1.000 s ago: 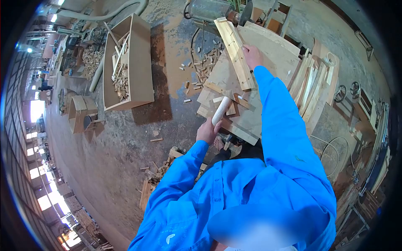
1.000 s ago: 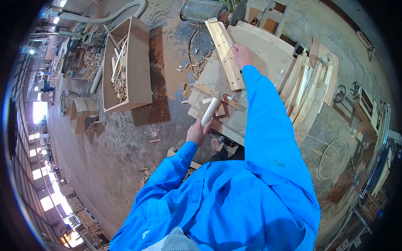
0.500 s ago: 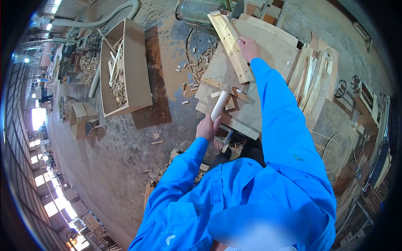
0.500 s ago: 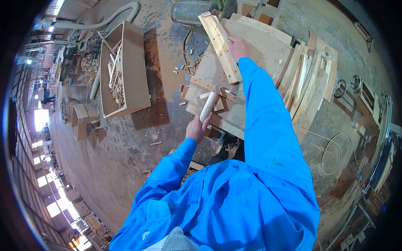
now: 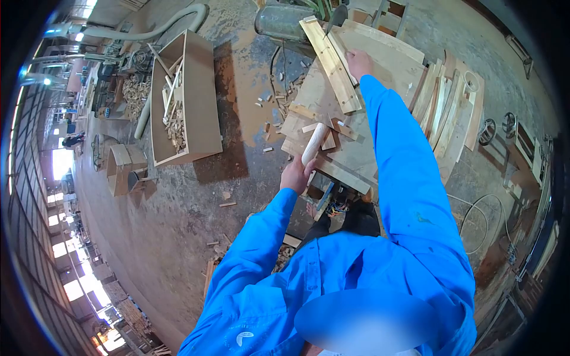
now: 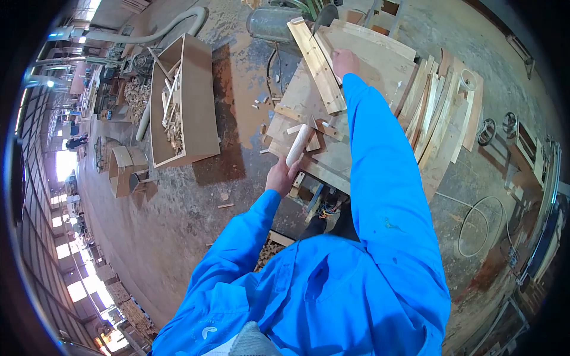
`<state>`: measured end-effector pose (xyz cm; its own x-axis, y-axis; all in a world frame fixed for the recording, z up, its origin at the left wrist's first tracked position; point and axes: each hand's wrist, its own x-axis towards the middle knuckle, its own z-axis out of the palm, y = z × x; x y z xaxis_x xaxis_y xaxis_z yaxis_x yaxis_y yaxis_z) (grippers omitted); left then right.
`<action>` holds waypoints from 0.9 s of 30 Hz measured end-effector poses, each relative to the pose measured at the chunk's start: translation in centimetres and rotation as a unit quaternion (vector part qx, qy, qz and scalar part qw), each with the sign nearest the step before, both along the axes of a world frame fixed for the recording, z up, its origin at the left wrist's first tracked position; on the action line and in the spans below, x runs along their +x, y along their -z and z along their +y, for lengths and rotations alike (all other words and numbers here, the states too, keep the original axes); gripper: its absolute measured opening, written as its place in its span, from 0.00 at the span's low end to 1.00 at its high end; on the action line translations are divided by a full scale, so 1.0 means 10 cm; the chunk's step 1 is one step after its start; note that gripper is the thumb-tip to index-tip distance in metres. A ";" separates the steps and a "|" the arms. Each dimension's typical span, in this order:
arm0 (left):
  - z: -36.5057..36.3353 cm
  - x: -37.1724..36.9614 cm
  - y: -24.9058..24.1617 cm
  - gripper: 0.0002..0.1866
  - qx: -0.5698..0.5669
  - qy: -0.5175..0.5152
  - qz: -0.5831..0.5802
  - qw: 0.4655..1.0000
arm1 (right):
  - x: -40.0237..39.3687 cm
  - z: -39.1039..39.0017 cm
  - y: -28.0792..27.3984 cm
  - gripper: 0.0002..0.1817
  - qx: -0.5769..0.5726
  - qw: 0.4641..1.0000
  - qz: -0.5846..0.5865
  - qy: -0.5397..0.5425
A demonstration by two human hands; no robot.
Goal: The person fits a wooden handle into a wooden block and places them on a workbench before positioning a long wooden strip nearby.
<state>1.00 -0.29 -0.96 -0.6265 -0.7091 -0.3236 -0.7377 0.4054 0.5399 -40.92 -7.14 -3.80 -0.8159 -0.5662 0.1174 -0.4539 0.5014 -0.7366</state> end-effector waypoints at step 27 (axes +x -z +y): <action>0.00 0.18 -0.25 0.29 0.060 -0.012 -0.026 0.998 | 0.28 0.01 -0.14 0.16 0.038 0.998 -0.003 -0.045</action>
<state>2.84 -0.28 1.54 -0.5903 -0.6777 -0.4385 -0.7747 0.3232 0.5435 -38.10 -7.02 -2.42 -0.7621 -0.6440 0.0670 -0.4953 0.5131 -0.7010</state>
